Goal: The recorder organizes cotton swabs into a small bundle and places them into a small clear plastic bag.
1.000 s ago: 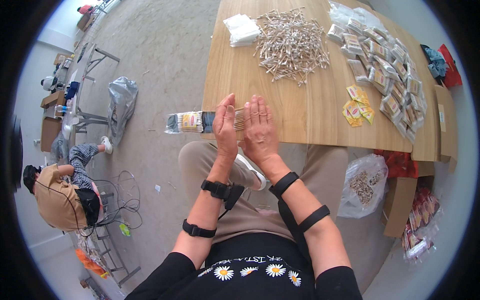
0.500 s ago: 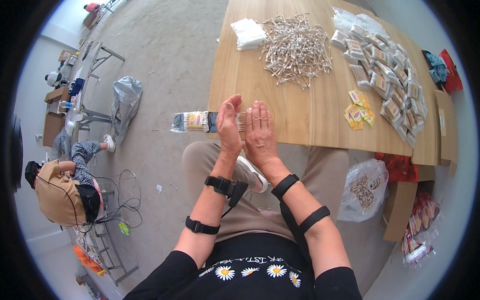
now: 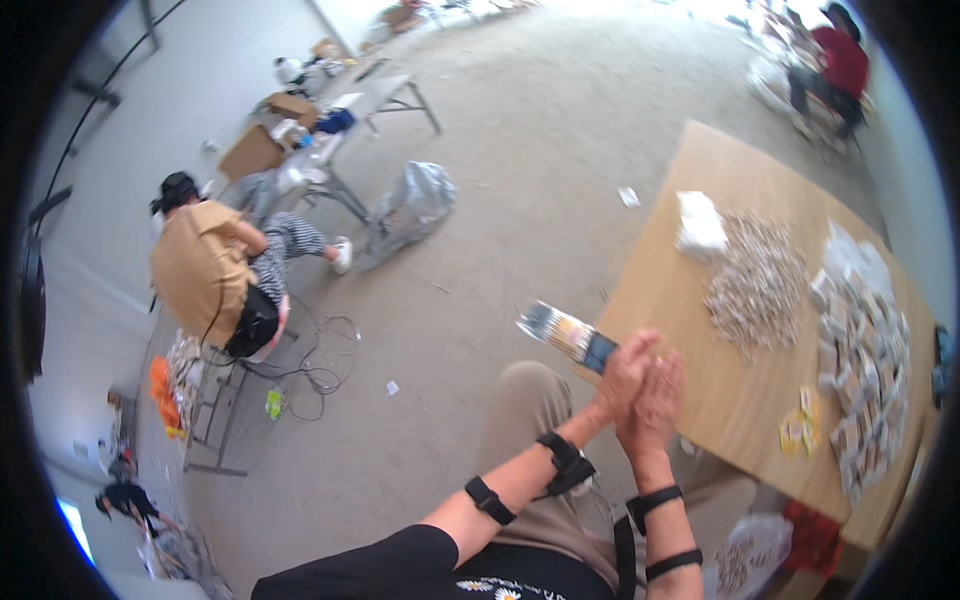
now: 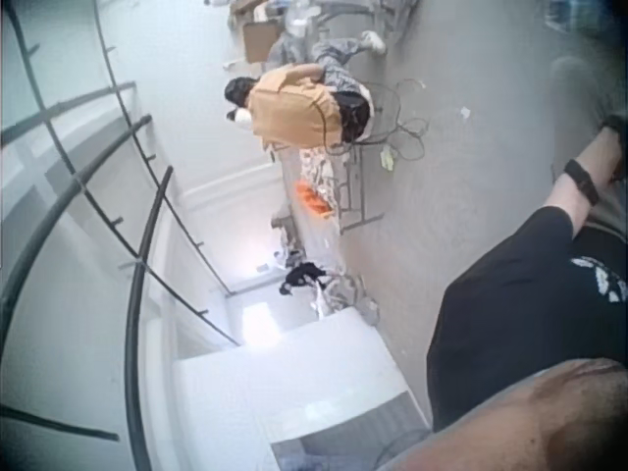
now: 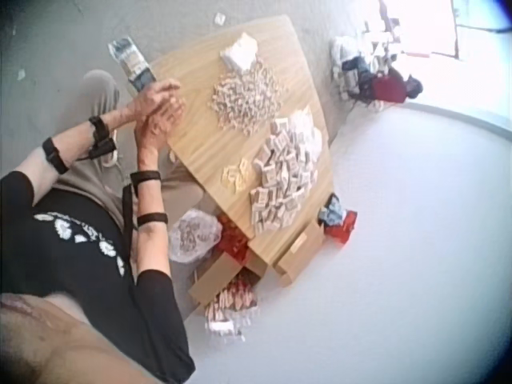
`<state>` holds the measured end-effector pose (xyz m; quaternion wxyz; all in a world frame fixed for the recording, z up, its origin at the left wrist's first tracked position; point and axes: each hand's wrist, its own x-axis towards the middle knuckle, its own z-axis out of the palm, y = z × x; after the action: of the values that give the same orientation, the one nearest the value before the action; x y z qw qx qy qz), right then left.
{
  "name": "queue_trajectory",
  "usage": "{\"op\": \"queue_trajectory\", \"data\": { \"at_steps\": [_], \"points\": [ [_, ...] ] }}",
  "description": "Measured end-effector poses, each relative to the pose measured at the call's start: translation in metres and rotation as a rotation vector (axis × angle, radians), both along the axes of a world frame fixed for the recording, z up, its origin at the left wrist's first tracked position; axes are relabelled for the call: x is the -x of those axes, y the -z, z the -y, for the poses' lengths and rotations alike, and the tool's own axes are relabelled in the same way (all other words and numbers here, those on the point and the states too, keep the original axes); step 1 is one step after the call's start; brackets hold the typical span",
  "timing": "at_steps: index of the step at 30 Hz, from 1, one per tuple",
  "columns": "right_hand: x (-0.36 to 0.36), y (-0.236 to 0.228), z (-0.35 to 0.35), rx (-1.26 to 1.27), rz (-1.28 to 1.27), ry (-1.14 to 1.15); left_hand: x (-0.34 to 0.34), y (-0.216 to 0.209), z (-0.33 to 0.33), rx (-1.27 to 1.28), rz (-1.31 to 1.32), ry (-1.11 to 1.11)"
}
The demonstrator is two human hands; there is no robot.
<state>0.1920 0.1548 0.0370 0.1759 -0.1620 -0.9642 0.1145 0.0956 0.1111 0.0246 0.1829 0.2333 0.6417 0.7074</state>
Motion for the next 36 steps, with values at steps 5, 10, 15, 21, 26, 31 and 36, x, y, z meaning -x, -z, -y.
{"op": "queue_trajectory", "data": {
  "at_steps": [5,10,15,21,26,31,36],
  "points": [
    [-0.003,0.001,-0.006,-0.082,0.030,0.020,-0.020,-0.028,0.030,0.389,-0.767,0.064],
    [0.006,0.003,-0.006,-0.121,0.047,0.031,-0.024,-0.023,0.043,0.781,-1.043,0.097],
    [0.006,0.007,-0.008,-0.193,0.038,0.009,-0.023,0.000,0.029,0.754,-1.139,-0.067],
    [-0.024,-0.020,-0.019,-0.051,0.159,0.081,-0.033,0.004,0.020,0.805,-1.134,0.010],
    [-0.047,-0.010,-0.043,0.004,0.180,0.189,-0.019,-0.005,0.031,0.936,-1.223,-0.025],
    [-0.006,-0.025,-0.009,0.054,0.228,0.256,-0.015,-0.026,0.034,0.953,-1.105,0.145],
    [-0.018,-0.032,-0.023,0.069,0.255,0.147,-0.020,-0.022,0.035,1.037,-1.232,0.090]
  ]
}}
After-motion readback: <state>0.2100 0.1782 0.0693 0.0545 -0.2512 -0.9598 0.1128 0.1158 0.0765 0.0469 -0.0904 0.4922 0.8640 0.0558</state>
